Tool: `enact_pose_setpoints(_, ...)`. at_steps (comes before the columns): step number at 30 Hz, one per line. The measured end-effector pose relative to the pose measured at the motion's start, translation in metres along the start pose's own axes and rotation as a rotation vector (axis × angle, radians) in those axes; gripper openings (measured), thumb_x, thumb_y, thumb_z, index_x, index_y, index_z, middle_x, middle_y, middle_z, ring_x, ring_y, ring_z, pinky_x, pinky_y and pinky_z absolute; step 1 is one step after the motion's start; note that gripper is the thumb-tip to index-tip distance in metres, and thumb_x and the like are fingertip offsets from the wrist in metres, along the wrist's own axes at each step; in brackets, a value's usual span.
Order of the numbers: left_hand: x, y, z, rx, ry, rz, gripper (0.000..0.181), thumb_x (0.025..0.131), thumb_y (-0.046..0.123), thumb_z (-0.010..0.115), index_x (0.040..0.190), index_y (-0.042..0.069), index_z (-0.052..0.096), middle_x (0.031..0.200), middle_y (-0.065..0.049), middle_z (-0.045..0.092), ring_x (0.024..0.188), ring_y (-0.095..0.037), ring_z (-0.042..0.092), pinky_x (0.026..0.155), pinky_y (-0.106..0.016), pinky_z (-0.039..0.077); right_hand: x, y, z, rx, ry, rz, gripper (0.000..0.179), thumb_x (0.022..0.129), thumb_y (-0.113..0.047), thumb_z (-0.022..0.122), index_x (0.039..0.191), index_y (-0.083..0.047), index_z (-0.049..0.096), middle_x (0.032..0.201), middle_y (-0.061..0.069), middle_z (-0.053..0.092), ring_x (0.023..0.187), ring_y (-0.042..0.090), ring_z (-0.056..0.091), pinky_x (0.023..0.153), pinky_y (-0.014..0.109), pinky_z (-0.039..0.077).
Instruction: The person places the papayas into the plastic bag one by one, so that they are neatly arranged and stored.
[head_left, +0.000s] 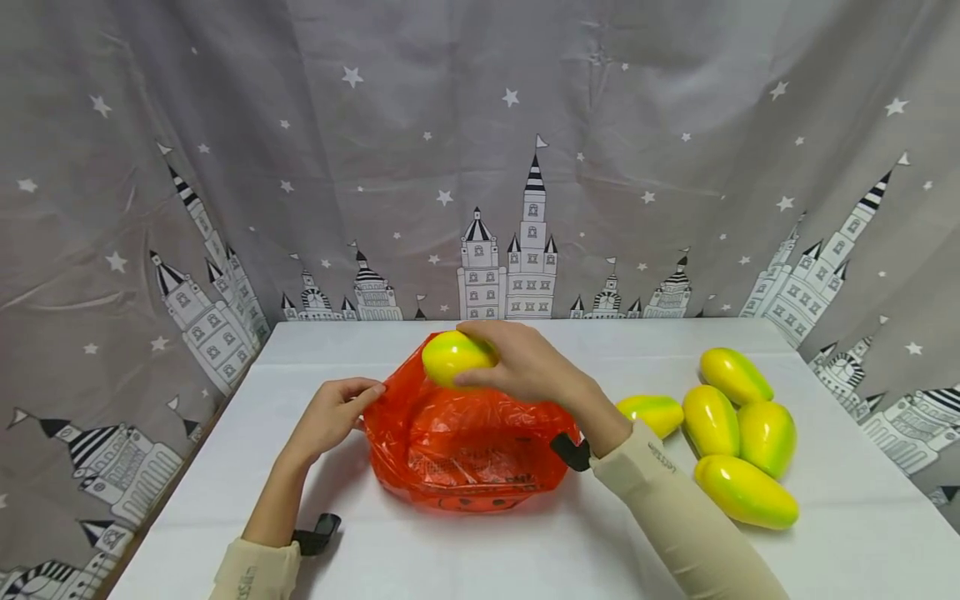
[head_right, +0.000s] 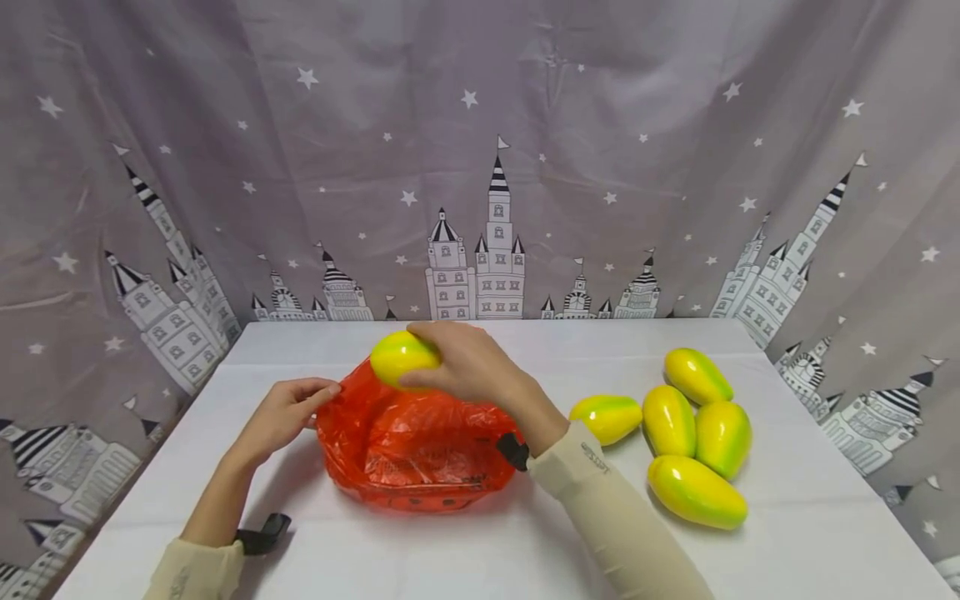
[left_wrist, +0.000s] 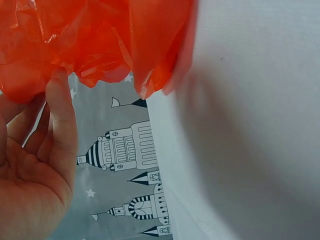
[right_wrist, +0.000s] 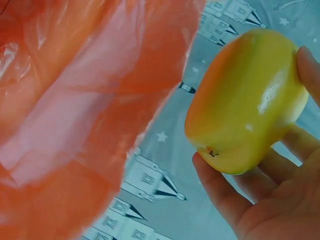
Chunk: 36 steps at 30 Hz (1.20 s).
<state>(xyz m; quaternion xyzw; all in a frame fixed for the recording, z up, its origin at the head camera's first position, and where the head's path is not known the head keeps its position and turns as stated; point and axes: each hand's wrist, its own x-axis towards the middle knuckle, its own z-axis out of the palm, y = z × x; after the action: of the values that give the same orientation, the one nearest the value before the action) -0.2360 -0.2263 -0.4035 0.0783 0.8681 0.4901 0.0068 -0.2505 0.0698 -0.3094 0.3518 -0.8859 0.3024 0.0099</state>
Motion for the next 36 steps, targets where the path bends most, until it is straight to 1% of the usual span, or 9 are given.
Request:
enact_pose_setpoints(3,-0.001,-0.001,-0.001,0.003,0.004,-0.005,0.039,0.102,0.028,0.057,0.12,-0.006,0.066,0.105,-0.017,0.069,0.083,-0.024,0.064,0.066,-0.031,0.058,0.01,0.003,0.006,0.048,-0.015,-0.006,0.06,0.087,-0.037,0.076,0.138,-0.013,0.056,0.113,-0.005,0.062,0.094,0.012,0.055,0.084,0.031,0.047)
enact_pose_setpoints(6,-0.001,-0.003,-0.002,0.011,0.011,-0.014,0.039,0.102,0.028,0.057,0.119,-0.005,0.066,0.105,-0.017,0.069,0.084,-0.024,0.064,0.066,-0.031,0.058,0.019,0.01,0.014,0.09,-0.027,-0.003,0.053,0.087,-0.038,0.076,0.133,-0.017,0.059,0.106,-0.008,0.062,0.092,0.011,0.055,0.082,0.03,0.047)
enact_pose_setpoints(8,-0.001,-0.003,-0.002,0.016,0.013,-0.007,0.039,0.102,0.029,0.056,0.119,-0.005,0.066,0.104,-0.017,0.069,0.084,-0.024,0.064,0.066,-0.031,0.058,0.023,0.014,0.018,0.105,-0.029,0.004,0.05,0.086,-0.04,0.076,0.129,-0.019,0.061,0.102,-0.009,0.062,0.09,0.011,0.055,0.08,0.031,0.048)
enact_pose_setpoints(10,0.0,-0.002,-0.003,0.022,0.014,0.004,0.039,0.102,0.029,0.056,0.119,-0.005,0.067,0.104,-0.017,0.069,0.084,-0.024,0.064,0.066,-0.031,0.058,0.027,0.017,0.022,0.108,-0.03,0.01,0.048,0.086,-0.042,0.075,0.128,-0.021,0.062,0.099,-0.01,0.063,0.089,0.011,0.055,0.08,0.031,0.048)
enact_pose_setpoints(14,0.0,0.001,-0.003,0.023,0.019,0.014,0.039,0.102,0.029,0.056,0.118,-0.005,0.067,0.103,-0.017,0.069,0.082,-0.024,0.063,0.066,-0.031,0.058,0.032,0.024,0.029,0.114,-0.051,0.027,0.05,0.087,-0.043,0.074,0.131,-0.022,0.062,0.1,-0.01,0.062,0.09,0.01,0.055,0.08,0.03,0.049)
enact_pose_setpoints(21,0.001,0.003,0.0,0.012,0.008,0.009,0.038,0.102,0.028,0.057,0.118,-0.005,0.067,0.101,-0.015,0.069,0.082,-0.023,0.063,0.065,-0.031,0.058,0.037,0.033,0.039,0.104,-0.072,0.069,0.049,0.088,-0.038,0.075,0.131,-0.018,0.061,0.101,-0.006,0.061,0.091,0.014,0.055,0.08,0.031,0.048)
enact_pose_setpoints(26,0.002,0.001,0.001,-0.006,0.009,0.003,0.037,0.101,0.028,0.057,0.118,-0.003,0.068,0.1,-0.014,0.069,0.082,-0.025,0.063,0.065,-0.032,0.058,0.041,0.041,0.047,0.079,-0.079,0.104,0.057,0.088,-0.035,0.075,0.138,-0.015,0.056,0.11,-0.004,0.062,0.096,0.015,0.054,0.084,0.031,0.048)
enact_pose_setpoints(30,0.002,-0.001,0.003,-0.006,-0.003,0.0,0.037,0.101,0.028,0.057,0.117,-0.003,0.068,0.099,-0.014,0.069,0.081,-0.025,0.063,0.065,-0.033,0.058,0.043,0.046,0.053,0.077,-0.109,0.144,0.061,0.088,-0.035,0.075,0.142,-0.015,0.054,0.12,-0.002,0.062,0.099,0.016,0.054,0.088,0.032,0.047)
enact_pose_setpoints(36,0.002,-0.002,0.004,-0.005,-0.002,-0.007,0.037,0.102,0.027,0.057,0.117,-0.004,0.068,0.098,-0.013,0.07,0.08,-0.025,0.064,0.065,-0.033,0.058,0.046,0.05,0.061,0.059,-0.143,0.141,0.06,0.088,-0.037,0.075,0.141,-0.017,0.055,0.123,-0.003,0.062,0.098,0.016,0.054,0.086,0.031,0.046)
